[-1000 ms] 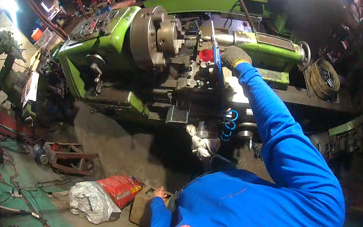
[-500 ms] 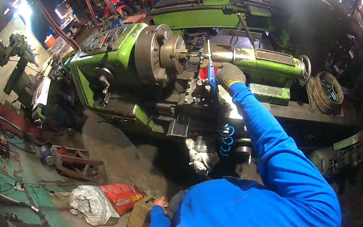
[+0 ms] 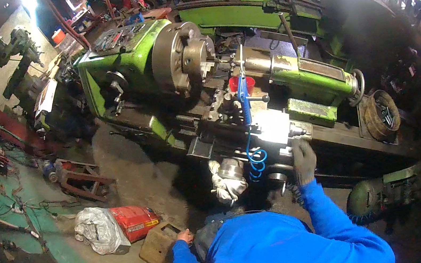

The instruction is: The person operates a metal lathe in a workshop, using a wrench to tighten the chuck and adjusting the tool post and tailstock. They engage the lathe and perform a cutting pass on a cylindrical metal workpiece, then stop the machine and remove the finished part.

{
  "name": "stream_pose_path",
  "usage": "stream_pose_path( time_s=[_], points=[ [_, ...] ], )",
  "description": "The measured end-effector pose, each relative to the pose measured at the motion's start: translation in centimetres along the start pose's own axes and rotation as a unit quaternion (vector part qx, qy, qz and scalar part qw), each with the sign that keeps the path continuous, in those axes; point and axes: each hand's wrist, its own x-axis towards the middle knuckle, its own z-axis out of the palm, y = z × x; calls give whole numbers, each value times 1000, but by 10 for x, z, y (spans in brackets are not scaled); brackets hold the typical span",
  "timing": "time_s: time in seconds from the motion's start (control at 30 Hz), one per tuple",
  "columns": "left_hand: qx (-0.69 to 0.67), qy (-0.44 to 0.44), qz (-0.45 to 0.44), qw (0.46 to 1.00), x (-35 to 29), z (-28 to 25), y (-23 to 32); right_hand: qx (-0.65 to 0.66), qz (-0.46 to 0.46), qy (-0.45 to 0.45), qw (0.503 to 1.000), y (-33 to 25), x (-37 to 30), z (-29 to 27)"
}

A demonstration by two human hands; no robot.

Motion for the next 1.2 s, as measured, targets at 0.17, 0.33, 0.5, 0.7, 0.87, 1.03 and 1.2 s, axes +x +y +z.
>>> stream_pose_path(
  time_s=[0.17, 0.33, 0.5, 0.7, 0.87, 1.03, 1.2],
  points=[
    [327, -12, 106, 939, 37, 12, 41, -222, 103, -24, 969, 133, -117, -69],
    [235, -88, 121, 960, 112, -20, 122, -460, 371, -256, 765, 198, -226, -115],
    [41, -79, 246, 965, 154, -39, 235, -330, 552, -277, 714, 196, -308, -89],
    [359, -56, 303, 881, 214, -69, 293, -124, 564, -183, 796, 179, -305, -4],
    [155, -125, 152, 968, 163, -64, 324, -87, 514, -145, 841, 162, -282, 11],
    [-125, -118, 74, 982, 182, -71, 356, -149, 533, -147, 820, 178, -293, -13],
    [-329, -63, 103, 937, 213, -69, 412, -312, 504, -316, 741, 189, -308, -52]
  ],
)
